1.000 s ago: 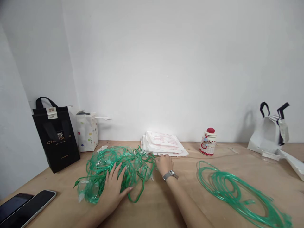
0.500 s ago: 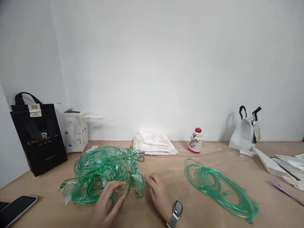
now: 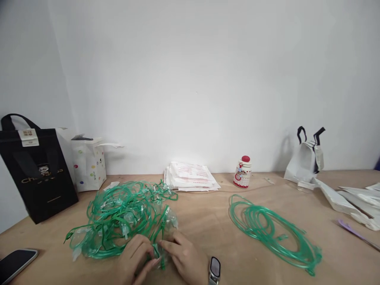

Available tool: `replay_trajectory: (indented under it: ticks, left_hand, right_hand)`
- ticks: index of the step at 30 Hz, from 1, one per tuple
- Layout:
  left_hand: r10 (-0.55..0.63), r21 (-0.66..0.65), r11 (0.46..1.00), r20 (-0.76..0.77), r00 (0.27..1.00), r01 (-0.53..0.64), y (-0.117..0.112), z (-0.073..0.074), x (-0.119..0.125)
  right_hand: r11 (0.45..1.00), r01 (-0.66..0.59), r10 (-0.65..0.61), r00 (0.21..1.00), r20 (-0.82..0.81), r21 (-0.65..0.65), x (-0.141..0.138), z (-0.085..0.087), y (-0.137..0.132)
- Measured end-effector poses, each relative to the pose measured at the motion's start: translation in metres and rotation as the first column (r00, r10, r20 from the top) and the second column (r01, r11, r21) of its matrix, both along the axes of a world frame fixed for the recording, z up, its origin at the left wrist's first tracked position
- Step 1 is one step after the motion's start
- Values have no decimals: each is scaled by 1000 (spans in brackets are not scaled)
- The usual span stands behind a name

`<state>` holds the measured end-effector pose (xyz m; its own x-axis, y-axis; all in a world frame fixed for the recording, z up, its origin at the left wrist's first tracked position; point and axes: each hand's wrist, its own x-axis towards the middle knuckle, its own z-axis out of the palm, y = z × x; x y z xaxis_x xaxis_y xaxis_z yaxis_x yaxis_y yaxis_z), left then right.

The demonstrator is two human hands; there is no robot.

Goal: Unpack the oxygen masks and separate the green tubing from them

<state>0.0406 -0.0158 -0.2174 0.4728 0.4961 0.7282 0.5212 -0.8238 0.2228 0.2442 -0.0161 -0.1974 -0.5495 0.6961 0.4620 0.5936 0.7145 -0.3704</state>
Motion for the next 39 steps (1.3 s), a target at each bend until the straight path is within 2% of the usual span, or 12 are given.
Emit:
replay_trajectory:
  ticks: [3, 6, 10, 18, 26, 29, 34, 39]
  left_hand:
    - [28, 48, 999, -101, 995, -23, -1, 1, 2]
    - [59, 121, 992, -211, 976, -33, -2, 8, 4]
    - [79, 212, 977, -254, 964, -24, -3, 16, 6]
    - [133, 214, 974, -259, 957, -77, -6, 23, 4]
    - [145, 145, 983, -247, 958, -111, -5, 28, 0]
    - [155, 158, 980, -230, 961, -120, -5, 27, 2]
    - [222, 278, 947, -204, 953, -161, -6, 22, 9]
    - [267, 380, 913, -274, 924, -151, -5, 17, 11]
  right_hand:
    - [998, -22, 17, 998, 64, 67, -1, -1, 0]
    - [994, -21, 12, 996, 88, 105, -1, -1, 1]
    - [986, -26, 9, 995, 103, 164, 3, -1, 5]
    - [929, 39, -117, 974, 194, 368, 19, 4, 17]
    - [924, 108, -173, 973, 150, 366, 28, 7, 24]
    - [922, 70, -150, 971, 185, 380, 19, 6, 16]
    - [908, -46, -76, 960, 270, 417, 0, 2, 3]
    - [880, -92, -40, 963, 265, 466, -5, 0, 5]
